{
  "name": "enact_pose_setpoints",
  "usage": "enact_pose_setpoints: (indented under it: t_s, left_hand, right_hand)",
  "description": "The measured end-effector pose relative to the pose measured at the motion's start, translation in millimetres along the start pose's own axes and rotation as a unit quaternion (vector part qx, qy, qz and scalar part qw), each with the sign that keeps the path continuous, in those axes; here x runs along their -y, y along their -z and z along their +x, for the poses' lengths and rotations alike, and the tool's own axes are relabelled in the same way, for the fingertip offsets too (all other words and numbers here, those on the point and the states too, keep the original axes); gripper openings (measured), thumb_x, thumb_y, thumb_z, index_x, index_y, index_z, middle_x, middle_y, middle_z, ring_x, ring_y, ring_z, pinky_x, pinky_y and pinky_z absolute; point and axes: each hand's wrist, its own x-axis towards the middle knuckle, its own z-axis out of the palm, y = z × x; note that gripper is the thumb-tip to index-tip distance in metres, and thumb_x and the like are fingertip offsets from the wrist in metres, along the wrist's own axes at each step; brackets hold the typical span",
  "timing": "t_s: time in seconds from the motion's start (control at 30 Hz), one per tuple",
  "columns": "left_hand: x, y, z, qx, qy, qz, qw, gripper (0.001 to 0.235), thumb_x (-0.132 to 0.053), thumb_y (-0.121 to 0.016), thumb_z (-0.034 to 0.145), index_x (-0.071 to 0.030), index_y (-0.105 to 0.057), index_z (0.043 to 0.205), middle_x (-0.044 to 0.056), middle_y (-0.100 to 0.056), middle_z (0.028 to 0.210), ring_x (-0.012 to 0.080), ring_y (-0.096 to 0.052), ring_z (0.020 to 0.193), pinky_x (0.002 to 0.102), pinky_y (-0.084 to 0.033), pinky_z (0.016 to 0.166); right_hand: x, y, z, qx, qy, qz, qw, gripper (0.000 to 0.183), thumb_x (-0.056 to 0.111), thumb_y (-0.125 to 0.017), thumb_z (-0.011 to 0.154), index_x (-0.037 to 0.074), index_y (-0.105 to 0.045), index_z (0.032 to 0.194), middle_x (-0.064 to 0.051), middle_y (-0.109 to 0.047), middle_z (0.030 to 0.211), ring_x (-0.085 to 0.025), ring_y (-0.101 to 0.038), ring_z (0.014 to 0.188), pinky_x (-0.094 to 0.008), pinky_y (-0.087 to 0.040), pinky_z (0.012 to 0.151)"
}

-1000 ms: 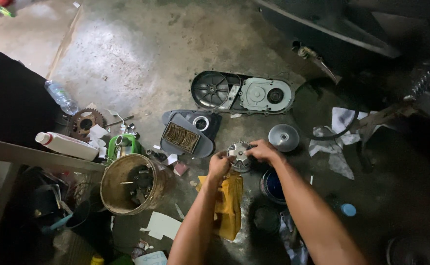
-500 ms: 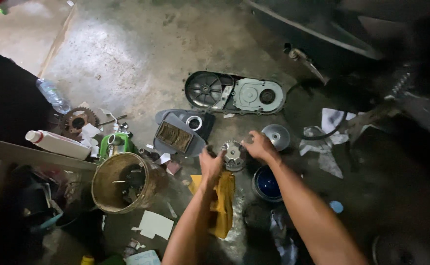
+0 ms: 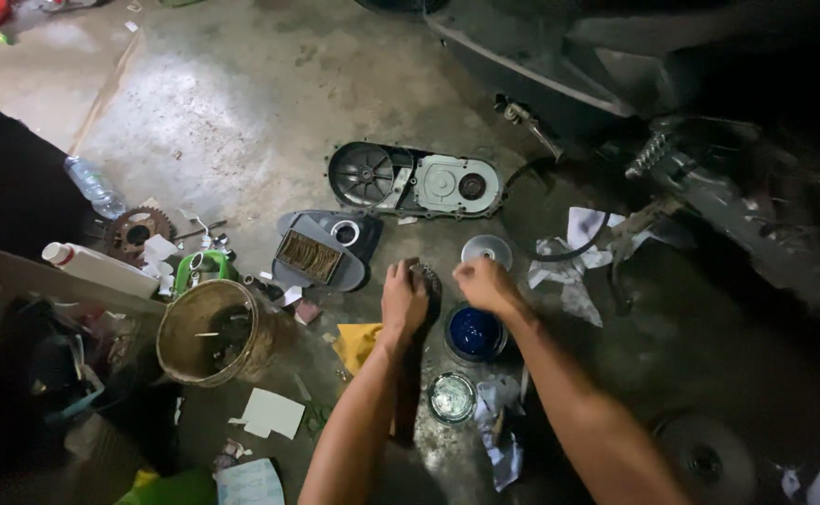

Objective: Cleaning and inspecting motorcycle CVT components and working on the transmission area

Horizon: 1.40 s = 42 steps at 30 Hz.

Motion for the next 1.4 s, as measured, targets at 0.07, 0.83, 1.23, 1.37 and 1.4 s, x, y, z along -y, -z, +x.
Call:
enact_pose_setpoints:
  t_s: [0.07, 0.83, 1.23, 1.37, 1.4]
  left_hand:
    - [12.4, 0.4, 0.1, 0.021, 0.034, 0.021, 0.999, 0.034, -0.018, -0.058, 0.091, -0.019, -0.06, 0.124, 0.014, -0.059, 0.108, 0.0448, -0.067, 0.103, 0.053, -0.058, 0.085]
    - [39.0, 35.2, -4.9, 0.12, -0.021, 0.002, 0.993, 0.026, -0.022, -0.066, 0.086, -0.015, -0.067, 0.11, 0.018, -0.066, 0.096, 0.044, -0.068, 0.098, 0.054, -0.055, 0.081]
    - [12.8, 21.5, 17.0, 0.179, 0.001, 0.017, 0.984, 0.024, -0.029, -0.063, 0.091, -0.02, -0.068, 0.112, 0.015, -0.067, 0.099, 0.0392, -0.068, 0.103, 0.053, -0.057, 0.085]
    - [-35.3, 26.3, 18.4, 0.189, -0.004, -0.058, 0.98, 0.027, -0.019, -0.059, 0.093, -0.01, -0.066, 0.118, 0.022, -0.072, 0.098, 0.0456, -0.067, 0.101, 0.057, -0.053, 0.085]
    - [-33.0, 13.0, 23.7, 0.196, -0.012, -0.062, 0.979, 0.027, -0.019, -0.059, 0.093, -0.01, -0.066, 0.118, 0.022, -0.072, 0.098, 0.0456, -0.067, 0.101, 0.057, -0.053, 0.085]
  right_hand:
    - [-30.4, -18.6, -2.9, 0.11, -0.066, 0.127, 0.984, 0.021, 0.024, -0.067, 0.084, 0.012, -0.082, 0.095, -0.012, -0.077, 0.074, -0.024, -0.075, 0.071, -0.038, -0.059, 0.069]
    - [36.7, 12.0, -63.9, 0.226, -0.409, 0.28, 0.839, 0.01, 0.019, -0.068, 0.088, 0.01, -0.062, 0.088, -0.004, -0.062, 0.062, -0.007, -0.043, 0.042, -0.017, -0.032, 0.038]
    - [26.1, 40.7, -75.6, 0.187, -0.411, 0.288, 0.844, 0.033, 0.026, -0.073, 0.087, 0.009, -0.067, 0.115, -0.005, -0.06, 0.065, -0.009, -0.04, 0.044, -0.018, -0.03, 0.038]
    - [42.8, 67.8, -93.3, 0.138, -0.372, 0.327, 0.858, 0.029, 0.026, -0.071, 0.084, 0.012, -0.071, 0.109, -0.011, -0.069, 0.074, -0.015, -0.055, 0.052, -0.02, -0.038, 0.039]
    - [33.1, 67.0, -94.5, 0.127, -0.376, 0.328, 0.858, 0.029, 0.026, -0.071, 0.084, 0.012, -0.071, 0.109, -0.011, -0.069, 0.074, -0.015, -0.055, 0.052, -0.02, -0.038, 0.039]
